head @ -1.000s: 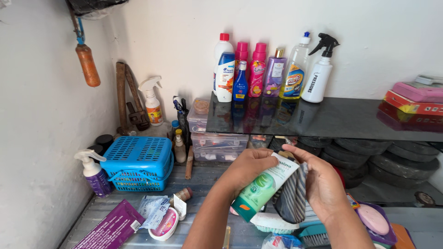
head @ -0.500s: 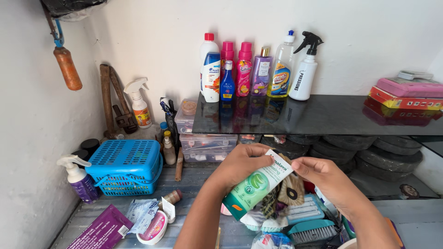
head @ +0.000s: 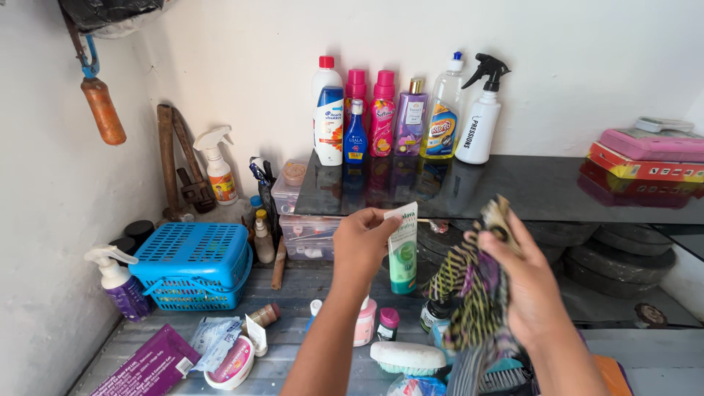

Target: The person wipes a green and white cosmetic tube with a patterned cloth, rotating it to clean all sides. The person then places the tube on a shelf among other bottles and wipes the shelf surface with the same cloth.

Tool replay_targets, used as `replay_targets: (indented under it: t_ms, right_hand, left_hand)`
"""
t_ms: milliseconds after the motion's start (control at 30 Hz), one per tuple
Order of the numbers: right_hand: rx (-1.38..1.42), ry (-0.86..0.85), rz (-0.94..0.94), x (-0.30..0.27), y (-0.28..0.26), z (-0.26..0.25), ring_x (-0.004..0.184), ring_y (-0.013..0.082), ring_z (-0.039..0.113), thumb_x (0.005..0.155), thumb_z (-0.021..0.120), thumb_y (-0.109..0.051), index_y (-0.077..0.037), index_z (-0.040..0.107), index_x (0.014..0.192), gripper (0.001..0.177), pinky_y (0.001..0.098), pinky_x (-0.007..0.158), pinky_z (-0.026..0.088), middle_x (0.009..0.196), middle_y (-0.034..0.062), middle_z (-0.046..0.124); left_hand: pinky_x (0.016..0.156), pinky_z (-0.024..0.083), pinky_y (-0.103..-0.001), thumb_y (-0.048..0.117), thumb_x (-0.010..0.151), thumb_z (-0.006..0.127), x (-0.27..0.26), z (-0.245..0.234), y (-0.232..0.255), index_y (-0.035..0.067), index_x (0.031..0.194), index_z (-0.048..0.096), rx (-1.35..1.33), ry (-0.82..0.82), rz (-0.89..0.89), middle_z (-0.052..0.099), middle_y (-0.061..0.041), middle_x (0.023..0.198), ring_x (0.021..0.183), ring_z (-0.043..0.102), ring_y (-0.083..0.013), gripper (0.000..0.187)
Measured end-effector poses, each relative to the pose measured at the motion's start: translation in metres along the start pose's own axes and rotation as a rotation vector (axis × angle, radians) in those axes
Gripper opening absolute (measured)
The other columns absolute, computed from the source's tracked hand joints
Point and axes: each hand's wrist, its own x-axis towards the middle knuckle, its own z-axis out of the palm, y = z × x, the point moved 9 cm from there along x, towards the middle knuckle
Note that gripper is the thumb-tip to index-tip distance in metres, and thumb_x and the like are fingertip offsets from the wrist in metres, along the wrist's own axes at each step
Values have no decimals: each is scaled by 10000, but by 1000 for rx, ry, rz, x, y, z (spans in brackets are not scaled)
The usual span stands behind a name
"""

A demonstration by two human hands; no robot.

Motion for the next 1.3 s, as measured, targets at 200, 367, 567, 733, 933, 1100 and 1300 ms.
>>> replay_targets:
  t_ms: [200,367,567,733,933,1100,1300]
  right_hand:
    - [-1020,-57,-644,-11,-15,89,1248,258,570,855,640,43,-153,640,1356,538,373,953,546,1434,69,533]
    - [-1281,-57,-867,-29,-8,82,1190,344,572,709,595,176,-156,713,1299,687,421,1008,501,1377,28,591]
    - [-1058,243,-852,-14,-42,64,1194,362,530,741,612,171,-53,708,1268,580,448,1016,465,1340,144,578]
    - [-1191,-15,-979,-21,-26,112,1219,366,520,688,617,165,-32,719,1233,589,449,1012,460,1311,109,620]
    - [-1215,126,-784,-14,-18,95,1166,375,512,747,619,149,-35,715,1244,538,437,989,468,1267,104,618]
    - [-1139,-24,-961,-34,-17,118,1155,383,520,697,618,133,9,709,1231,556,443,991,469,1302,133,611]
    - [-1141,65,-948,-35,-26,99,1123,348,559,769,633,108,-56,743,1202,476,438,991,484,1264,83,651]
  left_hand:
    - [594,560,-263,144,945,648,15,26,-33,-18,1027,705,-196,70,-81,697,-70,890,687,656,-102,190]
    - [621,601,-330,137,966,600,32,5,-33,-51,1108,610,-447,142,-70,699,-128,910,711,705,-202,235]
    - [671,644,-367,134,973,592,33,-5,-23,-59,1106,574,-424,255,-1,675,-149,958,790,716,-208,235]
    - [626,571,-344,143,989,613,28,9,-12,-48,1100,570,-405,292,103,662,-146,960,778,657,-192,225]
    - [594,593,-295,163,984,599,28,-8,-21,-33,1073,563,-426,313,65,663,-145,931,747,674,-169,218]
    - [629,546,-276,183,1010,656,22,-8,-13,-27,1041,627,-49,454,232,710,-144,957,781,649,-150,214]
    - [611,602,-335,145,989,568,30,-21,-14,6,1046,507,-552,321,92,674,-143,929,782,718,-217,162]
